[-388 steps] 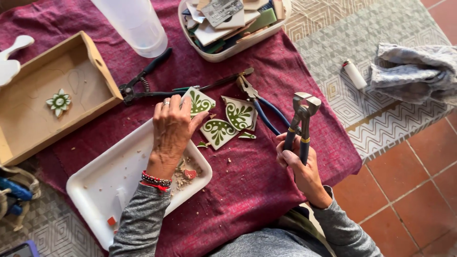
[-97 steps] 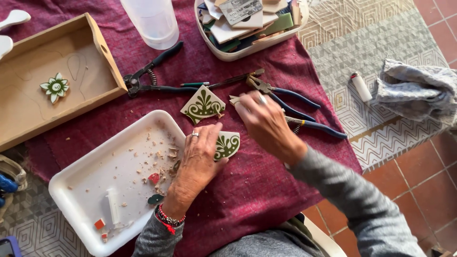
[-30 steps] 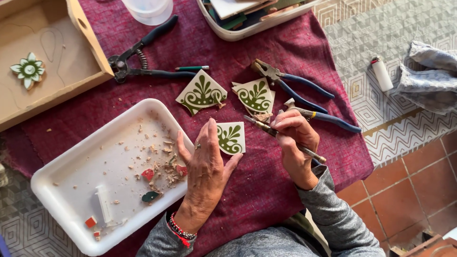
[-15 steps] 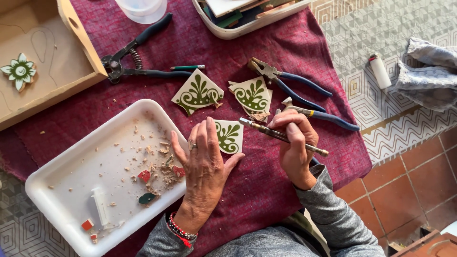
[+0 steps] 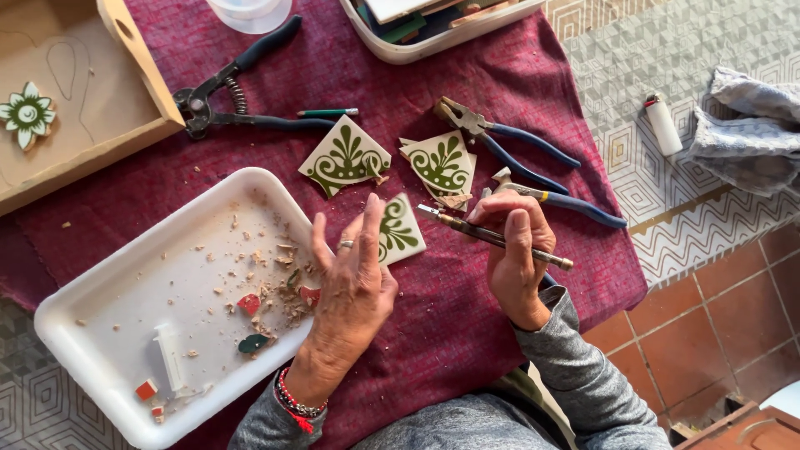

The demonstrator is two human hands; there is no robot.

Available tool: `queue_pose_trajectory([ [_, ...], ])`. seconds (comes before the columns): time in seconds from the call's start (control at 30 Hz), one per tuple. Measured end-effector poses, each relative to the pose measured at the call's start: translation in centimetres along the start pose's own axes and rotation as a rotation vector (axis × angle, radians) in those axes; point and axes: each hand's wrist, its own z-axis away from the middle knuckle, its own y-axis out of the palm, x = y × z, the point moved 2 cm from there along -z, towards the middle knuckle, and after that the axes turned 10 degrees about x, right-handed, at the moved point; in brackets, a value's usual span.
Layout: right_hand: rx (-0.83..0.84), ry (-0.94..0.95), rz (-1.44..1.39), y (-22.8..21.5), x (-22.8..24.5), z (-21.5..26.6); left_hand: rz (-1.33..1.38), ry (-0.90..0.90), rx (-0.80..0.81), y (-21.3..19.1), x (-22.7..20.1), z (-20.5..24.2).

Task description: The recorder is using tile nippers to clip and shape small pieces of decorative ceramic tile for a mosaic project.

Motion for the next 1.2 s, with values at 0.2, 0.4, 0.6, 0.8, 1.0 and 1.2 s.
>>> queue_pose_trajectory([
  [0.2, 0.035, -0.107, 0.121, 0.5, 0.8, -0.1, 0.272, -0.024, -0.028, -1.5, -0.6, -0.1],
  [0.4, 0.159, -0.087, -0.050, 3.4, 4.2, -0.7, -0.043, -0.054, -0.097, -0.6, 0.6, 0.6],
  [0.6, 0.231, -0.003, -0.372, 5.2, 1.6, -1.4, -0.143, -0.019, -0.217, 0.1, 0.3, 0.6],
  [0.8, 0.214, -0.019, -0.343, 7.0, 0.4, -2.0, -0.177, -0.010, -0.268, -0.1, 0.3, 0.7],
  [1.0, 0.219, 0.006, -0.319, 7.4, -1.1, -1.5, -0.172, -0.034, -0.246, 0.1, 0.3, 0.9],
  [1.2, 0.213, 0.027, -0.332, 8.2, -1.3, -1.4, -0.103, -0.073, -0.183, -0.4, -0.2, 1.3],
])
